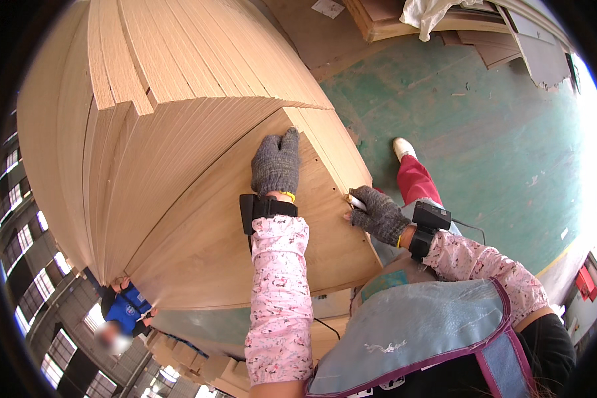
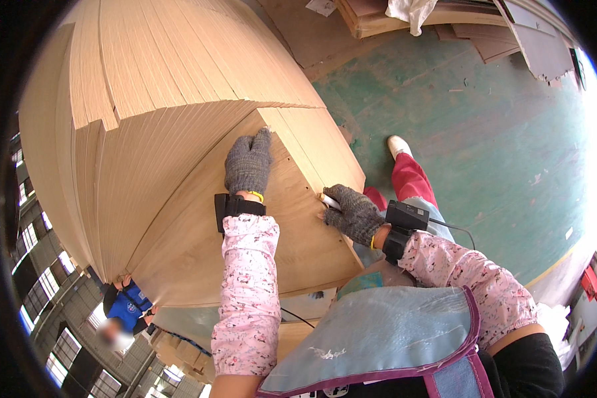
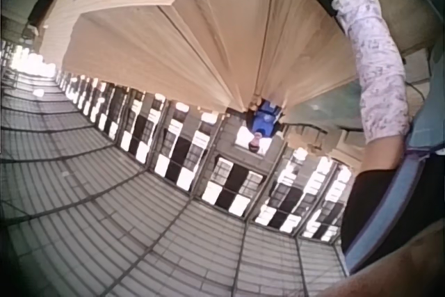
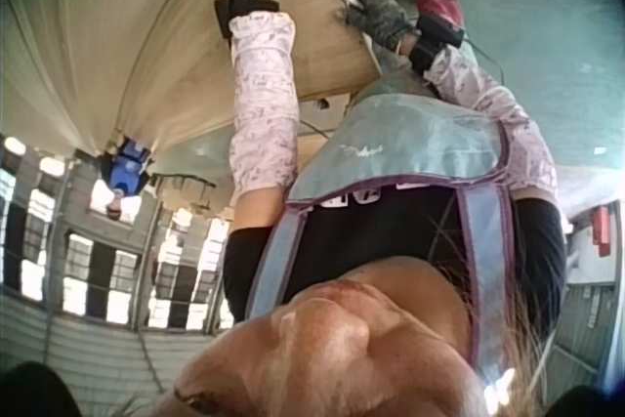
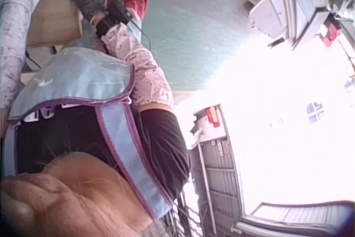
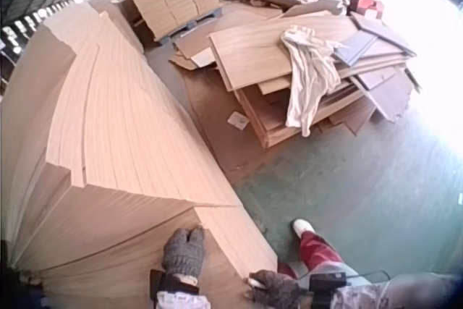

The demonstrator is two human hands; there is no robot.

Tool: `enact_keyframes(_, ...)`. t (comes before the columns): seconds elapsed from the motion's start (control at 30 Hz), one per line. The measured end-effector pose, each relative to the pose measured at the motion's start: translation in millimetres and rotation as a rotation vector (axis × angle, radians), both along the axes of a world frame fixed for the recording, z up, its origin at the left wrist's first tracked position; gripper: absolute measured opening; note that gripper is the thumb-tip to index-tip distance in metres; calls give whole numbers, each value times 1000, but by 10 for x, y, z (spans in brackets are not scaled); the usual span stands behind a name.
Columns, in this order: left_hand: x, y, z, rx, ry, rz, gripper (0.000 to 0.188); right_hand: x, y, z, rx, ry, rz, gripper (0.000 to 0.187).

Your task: Inspecting and marking wood panels using a white crayon or marker in a furniture manufacturing facility.

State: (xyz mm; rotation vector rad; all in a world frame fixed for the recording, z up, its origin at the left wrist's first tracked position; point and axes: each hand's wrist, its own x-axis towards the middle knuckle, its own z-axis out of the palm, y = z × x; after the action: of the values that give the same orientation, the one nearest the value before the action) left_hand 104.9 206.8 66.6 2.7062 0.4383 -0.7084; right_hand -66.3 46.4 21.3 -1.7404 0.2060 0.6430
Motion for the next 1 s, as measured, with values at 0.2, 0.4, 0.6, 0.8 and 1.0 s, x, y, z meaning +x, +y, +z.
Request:
enact_keyframes(0.2,-134,36,-6,-223,27,184,52,-4,-3,-26,13,-50,-2,46)
enact_keyframes(0.4,-174,9,28,-326,10,257,47,-4,-13,-45,7,-42,8,48)
enact_keyframes(0.6,-114,6,71,-311,69,219,48,5,-17,-56,9,-52,25,48)
enact_keyframes(0.8,-56,47,74,-286,95,122,47,9,-23,-49,22,-26,23,47)
enact_keyframes(1.0,-75,51,64,-333,99,180,47,8,-26,-42,33,-48,3,46)
